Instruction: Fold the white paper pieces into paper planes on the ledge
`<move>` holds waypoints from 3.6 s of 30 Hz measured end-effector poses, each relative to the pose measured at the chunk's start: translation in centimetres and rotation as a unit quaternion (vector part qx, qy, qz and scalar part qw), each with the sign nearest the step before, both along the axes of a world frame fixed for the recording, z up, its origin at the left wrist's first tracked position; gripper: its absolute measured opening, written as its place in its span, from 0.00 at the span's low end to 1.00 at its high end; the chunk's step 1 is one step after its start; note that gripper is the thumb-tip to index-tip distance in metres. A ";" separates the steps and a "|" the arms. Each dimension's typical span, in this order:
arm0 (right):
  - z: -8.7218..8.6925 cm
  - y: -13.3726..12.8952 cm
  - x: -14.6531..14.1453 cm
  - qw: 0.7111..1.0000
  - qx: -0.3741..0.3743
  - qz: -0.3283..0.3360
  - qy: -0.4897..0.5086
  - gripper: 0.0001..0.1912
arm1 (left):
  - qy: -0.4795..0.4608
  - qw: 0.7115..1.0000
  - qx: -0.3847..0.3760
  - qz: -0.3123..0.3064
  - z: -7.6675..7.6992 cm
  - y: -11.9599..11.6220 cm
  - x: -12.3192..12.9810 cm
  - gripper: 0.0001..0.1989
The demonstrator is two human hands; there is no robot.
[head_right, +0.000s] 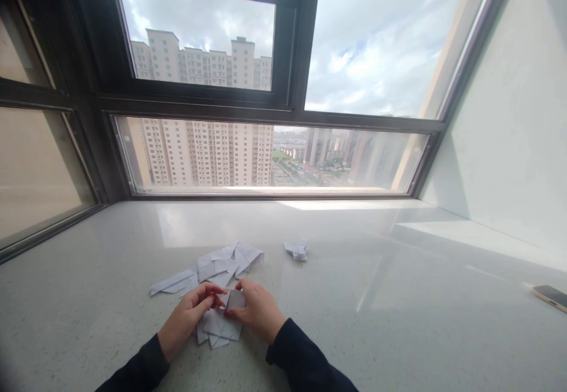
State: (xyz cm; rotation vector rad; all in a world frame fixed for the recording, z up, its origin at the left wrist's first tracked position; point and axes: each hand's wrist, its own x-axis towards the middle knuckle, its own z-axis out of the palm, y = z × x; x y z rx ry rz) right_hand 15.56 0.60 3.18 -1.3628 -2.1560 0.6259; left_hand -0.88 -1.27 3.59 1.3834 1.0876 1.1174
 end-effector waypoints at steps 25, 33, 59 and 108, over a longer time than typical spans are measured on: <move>-0.2 1.6 0.2 0.924 -0.106 -0.003 0.369 0.21 | -0.120 0.992 -0.025 0.022 0.0 -0.1 0.2 0.23; -0.1 1.2 -0.1 0.923 -0.126 0.044 0.361 0.22 | -0.122 0.992 -0.032 -0.029 -0.1 -0.4 0.4 0.27; -0.3 1.9 0.7 0.931 -0.071 -0.087 0.346 0.24 | 0.517 0.794 0.305 0.097 -0.6 1.1 -2.5 0.13; -0.8 1.8 0.5 0.950 -0.077 -0.083 0.292 0.21 | 0.587 0.759 0.272 0.080 -2.6 1.0 -2.4 0.26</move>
